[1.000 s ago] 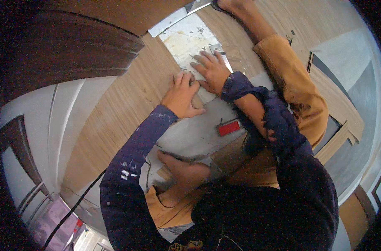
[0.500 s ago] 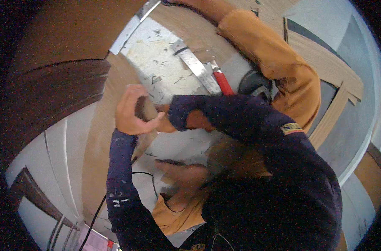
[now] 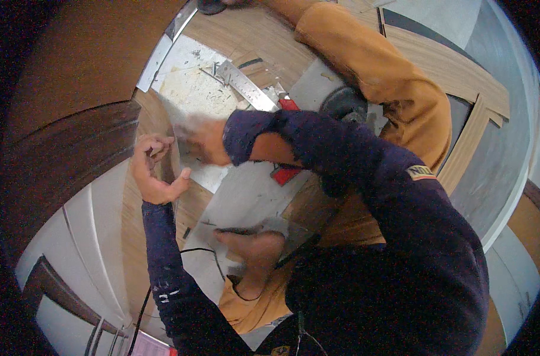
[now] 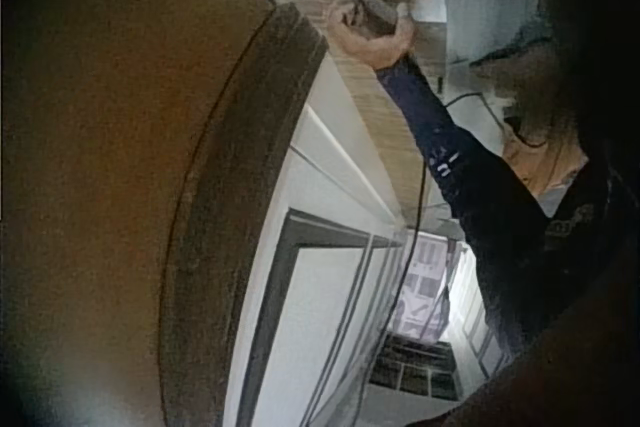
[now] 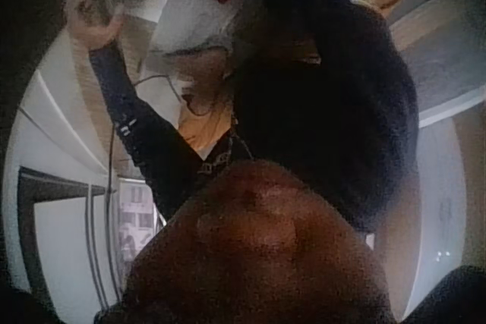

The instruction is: The person uses a utility knife and a square to score and cut flooring planks while sitting on the floor.

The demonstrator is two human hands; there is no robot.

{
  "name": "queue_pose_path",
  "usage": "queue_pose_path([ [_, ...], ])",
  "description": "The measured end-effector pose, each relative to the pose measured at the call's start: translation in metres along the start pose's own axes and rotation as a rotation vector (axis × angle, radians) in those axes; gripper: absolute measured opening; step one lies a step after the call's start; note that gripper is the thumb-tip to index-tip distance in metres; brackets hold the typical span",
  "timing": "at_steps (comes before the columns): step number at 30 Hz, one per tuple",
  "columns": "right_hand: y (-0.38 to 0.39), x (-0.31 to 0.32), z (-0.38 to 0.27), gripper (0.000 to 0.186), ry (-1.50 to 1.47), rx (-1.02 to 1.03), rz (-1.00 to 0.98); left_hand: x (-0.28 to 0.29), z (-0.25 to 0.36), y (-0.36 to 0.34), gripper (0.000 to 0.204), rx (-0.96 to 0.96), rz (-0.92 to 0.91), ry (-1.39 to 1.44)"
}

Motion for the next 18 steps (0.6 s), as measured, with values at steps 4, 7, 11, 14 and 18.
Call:
queue_pose_path([
  [4, -0.02, -0.041, -0.032, 0.072, 0.003, 0.239, 0.135, 0.001, 0.0, -0.001, 0.056, 0.062, 0.0, 0.049],
  [7, -0.049, -0.039, 0.034, 0.07, -0.193, 0.043, 0.089, 0.0, -0.001, -0.006, 0.055, 0.069, -0.024, 0.086],
  [11, -0.028, 0.023, 0.125, 0.07, 0.141, -0.418, 0.189, -0.001, 0.006, -0.005, 0.059, 0.018, -0.004, 0.003],
  [14, -0.004, 0.063, 0.122, 0.07, 0.393, -0.362, 0.159, -0.018, -0.008, 0.007, 0.054, 0.084, -0.025, -0.058],
  [18, 0.071, 0.098, 0.077, 0.077, 0.213, -0.402, 0.161, -0.048, 0.004, 0.016, 0.05, -0.087, 0.05, -0.221],
])
Point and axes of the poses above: each hand's wrist, its own y-axis away from the middle knuckle, its own x-axis out of the back of the hand, z = x × y, the point moved 9 cm from there along -y, towards the middle knuckle, and after that the axes turned 1 degree about -z, right-handed, at the moved point
